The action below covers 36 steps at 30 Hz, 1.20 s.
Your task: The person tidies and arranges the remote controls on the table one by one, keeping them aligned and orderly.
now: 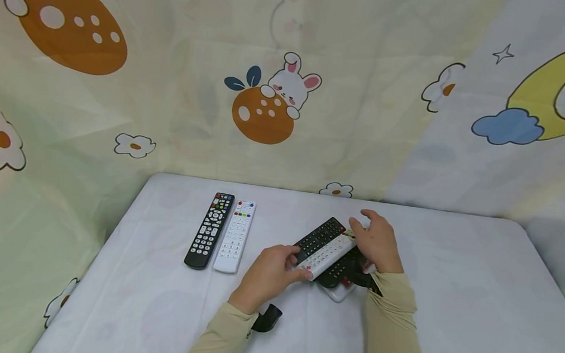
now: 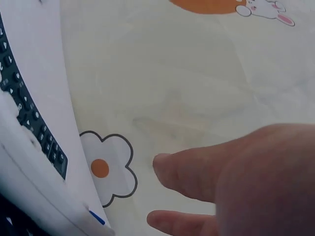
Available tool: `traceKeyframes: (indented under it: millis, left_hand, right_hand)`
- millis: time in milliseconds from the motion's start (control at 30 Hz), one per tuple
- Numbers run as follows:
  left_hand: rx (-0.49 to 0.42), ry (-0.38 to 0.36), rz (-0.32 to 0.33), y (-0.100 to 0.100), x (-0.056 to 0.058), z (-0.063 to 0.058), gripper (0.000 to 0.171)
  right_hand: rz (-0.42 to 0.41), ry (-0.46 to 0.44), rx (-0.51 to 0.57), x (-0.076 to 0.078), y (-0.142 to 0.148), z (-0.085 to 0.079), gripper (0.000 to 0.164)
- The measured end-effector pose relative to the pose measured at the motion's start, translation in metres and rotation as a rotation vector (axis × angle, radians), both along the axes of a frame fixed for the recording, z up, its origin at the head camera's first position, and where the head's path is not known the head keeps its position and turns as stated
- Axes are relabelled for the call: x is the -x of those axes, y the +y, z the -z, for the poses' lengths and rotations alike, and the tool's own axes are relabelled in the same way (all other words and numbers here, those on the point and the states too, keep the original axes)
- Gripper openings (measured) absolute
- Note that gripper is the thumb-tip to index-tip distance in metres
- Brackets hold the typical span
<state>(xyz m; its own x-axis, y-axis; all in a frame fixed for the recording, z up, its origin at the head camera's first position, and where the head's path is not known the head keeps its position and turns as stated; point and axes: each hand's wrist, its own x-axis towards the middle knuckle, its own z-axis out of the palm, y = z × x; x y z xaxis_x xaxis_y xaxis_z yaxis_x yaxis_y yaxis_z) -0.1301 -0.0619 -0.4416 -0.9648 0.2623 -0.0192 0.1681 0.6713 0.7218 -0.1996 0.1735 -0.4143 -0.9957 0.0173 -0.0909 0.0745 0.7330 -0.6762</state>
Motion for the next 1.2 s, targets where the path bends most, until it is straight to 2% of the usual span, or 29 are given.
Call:
traceKeyframes:
  millis: [267,400,633,867,1200]
  left_hand:
    - [0.015,-0.036,0.010,0.0033,0.0000,0.0024,0.062]
    - [0.035,-0.046,0.030,0.0043,0.0003,0.0040,0.063]
    - [0.017,-0.041,0.060,0.0049,0.0010,0.0061,0.054]
    - [-0.002,-0.018,0.051,0.0054,0.0014,0.0070,0.046]
    - [0.000,0.001,0.048,0.0040,0.0017,0.0078,0.041]
  right_hand:
    - [-0.002,-0.104,-0.022,0.0010,0.0049,0.0005,0.063]
    - [0.003,-0.127,-0.030,0.0011,0.0061,-0.0002,0.064]
    - [-0.009,-0.135,-0.051,-0.0005,0.0070,-0.0020,0.063]
    - [-0.021,-0.152,-0.065,-0.0004,0.0067,-0.0051,0.064]
    - [-0.004,-0.097,-0.065,0.0006,0.0006,-0.0037,0.060]
